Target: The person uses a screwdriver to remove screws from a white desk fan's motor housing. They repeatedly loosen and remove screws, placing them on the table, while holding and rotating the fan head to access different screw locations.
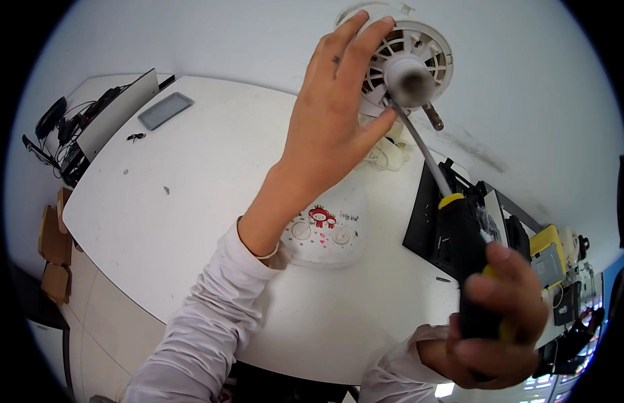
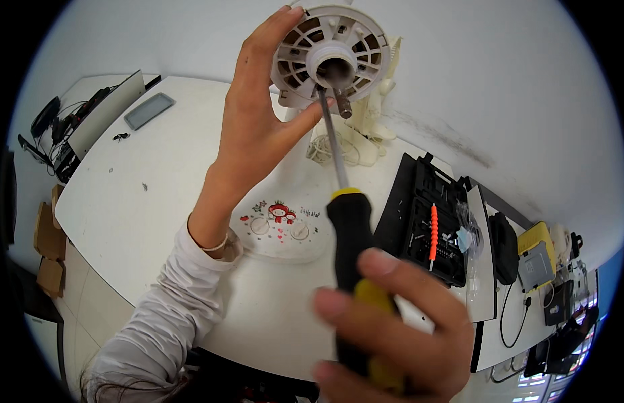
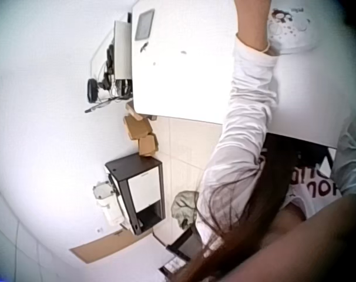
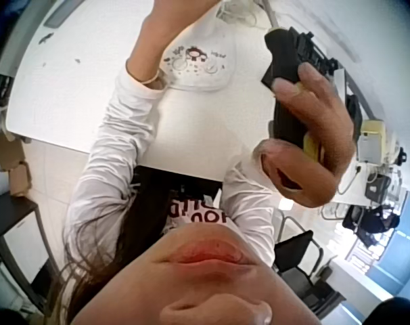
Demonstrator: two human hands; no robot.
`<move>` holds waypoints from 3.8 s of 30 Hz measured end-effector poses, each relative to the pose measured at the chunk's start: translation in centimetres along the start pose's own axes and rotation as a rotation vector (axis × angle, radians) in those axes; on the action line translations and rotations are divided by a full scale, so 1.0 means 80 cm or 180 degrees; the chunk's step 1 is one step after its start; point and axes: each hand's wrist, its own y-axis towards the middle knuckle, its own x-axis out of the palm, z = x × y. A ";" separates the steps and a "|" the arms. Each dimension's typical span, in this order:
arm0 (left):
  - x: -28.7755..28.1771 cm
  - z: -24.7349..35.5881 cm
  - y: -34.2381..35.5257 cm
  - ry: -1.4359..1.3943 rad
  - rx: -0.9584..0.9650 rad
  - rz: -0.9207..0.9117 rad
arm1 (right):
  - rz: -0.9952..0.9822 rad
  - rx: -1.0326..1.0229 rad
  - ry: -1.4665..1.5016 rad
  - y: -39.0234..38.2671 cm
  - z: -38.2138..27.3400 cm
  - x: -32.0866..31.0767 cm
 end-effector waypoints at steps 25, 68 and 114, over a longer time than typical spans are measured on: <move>0.003 -0.001 -0.002 0.0010 0.0002 0.0018 | 0.0631 -0.0087 -0.0883 0.000 -0.001 -0.006; 0.005 0.002 -0.003 0.0023 -0.0167 -0.0027 | 0.0871 -0.0217 0.1165 -0.012 0.052 -0.019; 0.008 -0.004 -0.002 0.0091 -0.0205 -0.0165 | 0.0779 -0.0232 0.0136 0.011 0.022 0.006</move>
